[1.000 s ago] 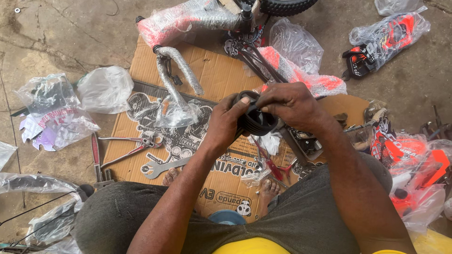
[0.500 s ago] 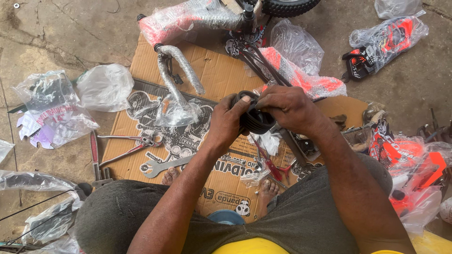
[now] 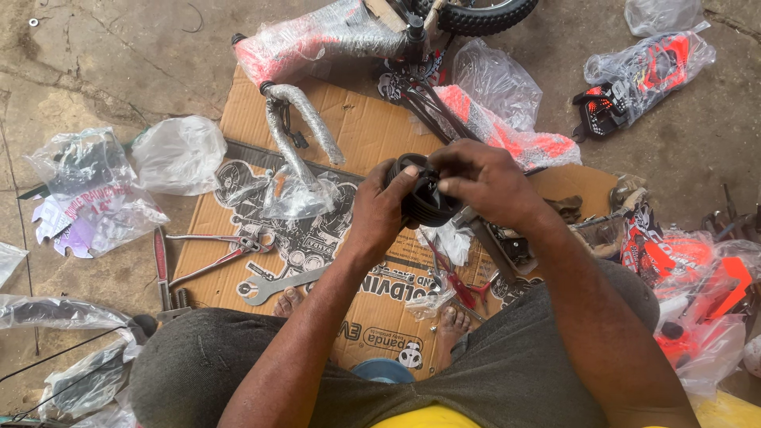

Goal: The person assembles bicycle handlebar components while sitting on the floor. They use a screwdriver to tighten a black plastic part, attach an orange plastic piece, and then install orange grips onto the handlebars.

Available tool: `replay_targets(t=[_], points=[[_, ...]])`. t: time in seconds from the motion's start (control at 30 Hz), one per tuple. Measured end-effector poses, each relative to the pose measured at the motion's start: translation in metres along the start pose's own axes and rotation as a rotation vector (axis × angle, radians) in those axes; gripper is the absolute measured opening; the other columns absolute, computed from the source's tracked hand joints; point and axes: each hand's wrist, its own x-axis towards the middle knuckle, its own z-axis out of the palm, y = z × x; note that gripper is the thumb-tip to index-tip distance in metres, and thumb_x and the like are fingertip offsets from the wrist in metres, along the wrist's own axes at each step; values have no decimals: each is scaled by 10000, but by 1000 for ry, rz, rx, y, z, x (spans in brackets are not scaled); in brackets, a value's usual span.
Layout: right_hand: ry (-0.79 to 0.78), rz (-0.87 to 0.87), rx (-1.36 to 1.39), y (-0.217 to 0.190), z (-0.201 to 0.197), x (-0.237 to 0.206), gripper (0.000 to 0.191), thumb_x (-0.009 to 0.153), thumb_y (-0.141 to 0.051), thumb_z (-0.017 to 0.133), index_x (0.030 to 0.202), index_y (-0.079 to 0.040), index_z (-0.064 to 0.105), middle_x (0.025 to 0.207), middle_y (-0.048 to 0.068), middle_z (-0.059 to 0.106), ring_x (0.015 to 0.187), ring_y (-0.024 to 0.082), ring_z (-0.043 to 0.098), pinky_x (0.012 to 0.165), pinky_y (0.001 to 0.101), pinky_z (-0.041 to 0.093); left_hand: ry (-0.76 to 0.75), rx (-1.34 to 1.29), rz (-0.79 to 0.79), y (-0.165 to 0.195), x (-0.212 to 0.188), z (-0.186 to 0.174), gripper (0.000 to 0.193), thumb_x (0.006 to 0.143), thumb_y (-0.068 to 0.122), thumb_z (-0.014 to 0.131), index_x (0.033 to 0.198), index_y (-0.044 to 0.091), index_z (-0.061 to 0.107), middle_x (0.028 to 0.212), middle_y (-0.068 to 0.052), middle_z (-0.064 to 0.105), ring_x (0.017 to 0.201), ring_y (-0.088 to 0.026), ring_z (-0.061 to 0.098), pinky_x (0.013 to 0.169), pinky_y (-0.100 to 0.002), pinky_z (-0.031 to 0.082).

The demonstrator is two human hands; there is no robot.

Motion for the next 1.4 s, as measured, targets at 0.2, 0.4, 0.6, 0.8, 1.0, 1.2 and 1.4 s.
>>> replay_targets(t=[0.2, 0.4, 0.6, 0.8, 1.0, 1.2, 1.4], points=[[108, 139, -103, 5, -5, 0, 428, 885, -129, 711, 1293, -23, 638, 1233, 104, 707, 1134, 198, 697, 956, 336, 585, -43, -50, 20, -4, 0, 1, 562, 972, 332, 560, 1338, -93, 544, 846, -128, 665, 616, -128, 652, 493, -257, 512], [-68, 146, 185, 12, -3, 7, 548, 915, -150, 680, 1421, -12, 523, 1292, 131, 673, 1212, 202, 649, 1019, 324, 534, -75, 15, 64, -17, 6, -7, 723, 914, 409, 584, 1425, -91, 484, 1054, -215, 659, 856, -194, 696, 674, -277, 575], [-26, 211, 252, 26, -1, 16, 486, 926, -170, 678, 1362, 28, 590, 1249, 133, 692, 1135, 196, 665, 978, 325, 557, -59, 15, 64, -20, 9, -12, 845, 864, 396, 597, 1512, -83, 341, 1257, -319, 588, 1060, -304, 705, 878, -329, 602], [75, 337, 357, 48, 20, 23, 386, 923, -177, 679, 1258, 15, 669, 1155, 161, 717, 1028, 229, 684, 940, 359, 567, 119, 49, -72, -6, 7, -7, 729, 885, 420, 582, 1422, -62, 479, 1082, -264, 669, 870, -286, 709, 689, -359, 545], [172, 98, -374, 126, 32, 36, 327, 985, -266, 585, 1142, -6, 707, 1022, 186, 708, 970, 307, 695, 896, 444, 521, 268, 655, -90, -1, 4, -2, 689, 850, 465, 670, 1356, 8, 571, 1082, -209, 721, 959, -341, 705, 821, -431, 522], [-606, 335, -987, 233, 50, 3, 264, 833, -101, 606, 1007, -32, 793, 1045, 210, 744, 991, 374, 737, 900, 461, 573, 201, 655, -45, -11, -1, -9, 633, 810, 349, 665, 1350, 30, 583, 1135, -202, 737, 1041, -313, 733, 946, -397, 544], [-557, 546, -922, 258, 72, -34, 282, 818, -197, 717, 1063, -60, 752, 1104, 215, 703, 1053, 388, 682, 926, 471, 555, 189, 394, 71, -14, -1, -5, 699, 706, 143, 656, 1367, -41, 522, 1163, -205, 697, 998, -255, 741, 881, -343, 612]])
